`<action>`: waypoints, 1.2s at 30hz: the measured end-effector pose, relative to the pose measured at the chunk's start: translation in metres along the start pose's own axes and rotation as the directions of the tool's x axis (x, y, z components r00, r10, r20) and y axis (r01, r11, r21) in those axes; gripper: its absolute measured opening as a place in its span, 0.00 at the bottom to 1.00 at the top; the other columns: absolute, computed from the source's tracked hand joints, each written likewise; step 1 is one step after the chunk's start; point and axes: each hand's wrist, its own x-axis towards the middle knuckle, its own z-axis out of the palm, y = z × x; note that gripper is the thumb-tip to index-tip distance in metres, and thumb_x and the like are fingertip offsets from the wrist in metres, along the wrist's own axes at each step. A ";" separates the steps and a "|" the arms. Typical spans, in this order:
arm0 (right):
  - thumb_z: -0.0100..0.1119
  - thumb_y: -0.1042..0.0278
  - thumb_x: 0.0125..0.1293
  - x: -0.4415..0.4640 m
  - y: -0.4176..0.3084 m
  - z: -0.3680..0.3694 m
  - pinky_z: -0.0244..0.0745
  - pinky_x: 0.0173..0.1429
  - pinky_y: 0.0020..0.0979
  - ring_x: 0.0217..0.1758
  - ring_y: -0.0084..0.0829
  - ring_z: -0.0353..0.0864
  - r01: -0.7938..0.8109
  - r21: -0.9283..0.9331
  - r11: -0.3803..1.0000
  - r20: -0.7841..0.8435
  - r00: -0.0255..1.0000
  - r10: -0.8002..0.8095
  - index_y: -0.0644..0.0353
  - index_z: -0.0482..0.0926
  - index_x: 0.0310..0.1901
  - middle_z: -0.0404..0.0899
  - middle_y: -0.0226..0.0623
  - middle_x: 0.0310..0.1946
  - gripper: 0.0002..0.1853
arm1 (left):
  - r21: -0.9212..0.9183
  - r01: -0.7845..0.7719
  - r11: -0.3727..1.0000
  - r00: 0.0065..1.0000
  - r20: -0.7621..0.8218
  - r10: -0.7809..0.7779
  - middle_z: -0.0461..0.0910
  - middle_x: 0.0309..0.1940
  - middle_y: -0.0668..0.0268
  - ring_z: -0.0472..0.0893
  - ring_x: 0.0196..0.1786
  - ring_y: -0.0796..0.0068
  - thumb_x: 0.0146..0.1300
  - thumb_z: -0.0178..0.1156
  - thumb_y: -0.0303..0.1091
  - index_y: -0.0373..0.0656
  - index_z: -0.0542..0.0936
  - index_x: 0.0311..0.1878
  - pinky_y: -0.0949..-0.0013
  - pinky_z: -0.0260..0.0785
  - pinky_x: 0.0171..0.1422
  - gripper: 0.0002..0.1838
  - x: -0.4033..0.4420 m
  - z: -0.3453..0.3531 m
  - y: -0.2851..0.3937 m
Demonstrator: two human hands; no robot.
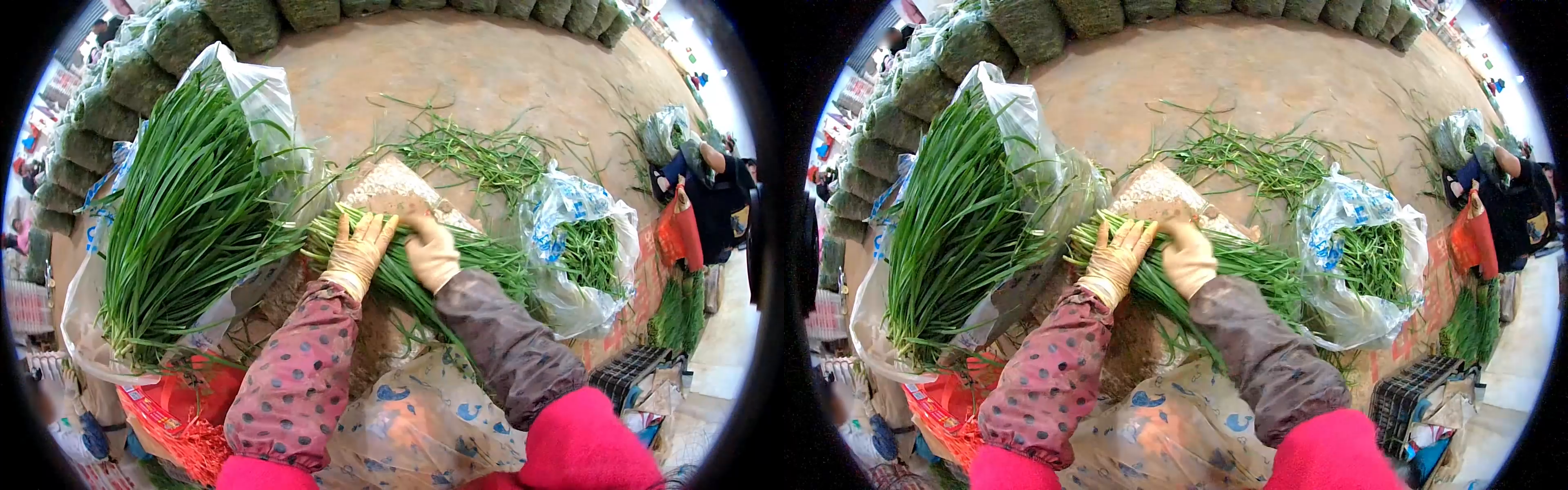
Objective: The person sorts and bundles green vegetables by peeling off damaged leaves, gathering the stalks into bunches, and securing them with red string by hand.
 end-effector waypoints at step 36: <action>0.57 0.59 0.55 0.108 -0.034 0.032 0.75 0.52 0.38 0.47 0.46 0.81 0.240 -0.461 0.855 0.456 0.890 -0.003 0.57 0.83 0.42 0.82 0.47 0.42 0.16 | -0.078 0.203 0.976 0.977 0.080 -0.197 0.55 0.71 0.65 0.48 0.76 0.65 0.51 0.62 0.29 0.52 0.61 0.69 0.38 0.39 0.73 0.39 -0.001 0.004 0.013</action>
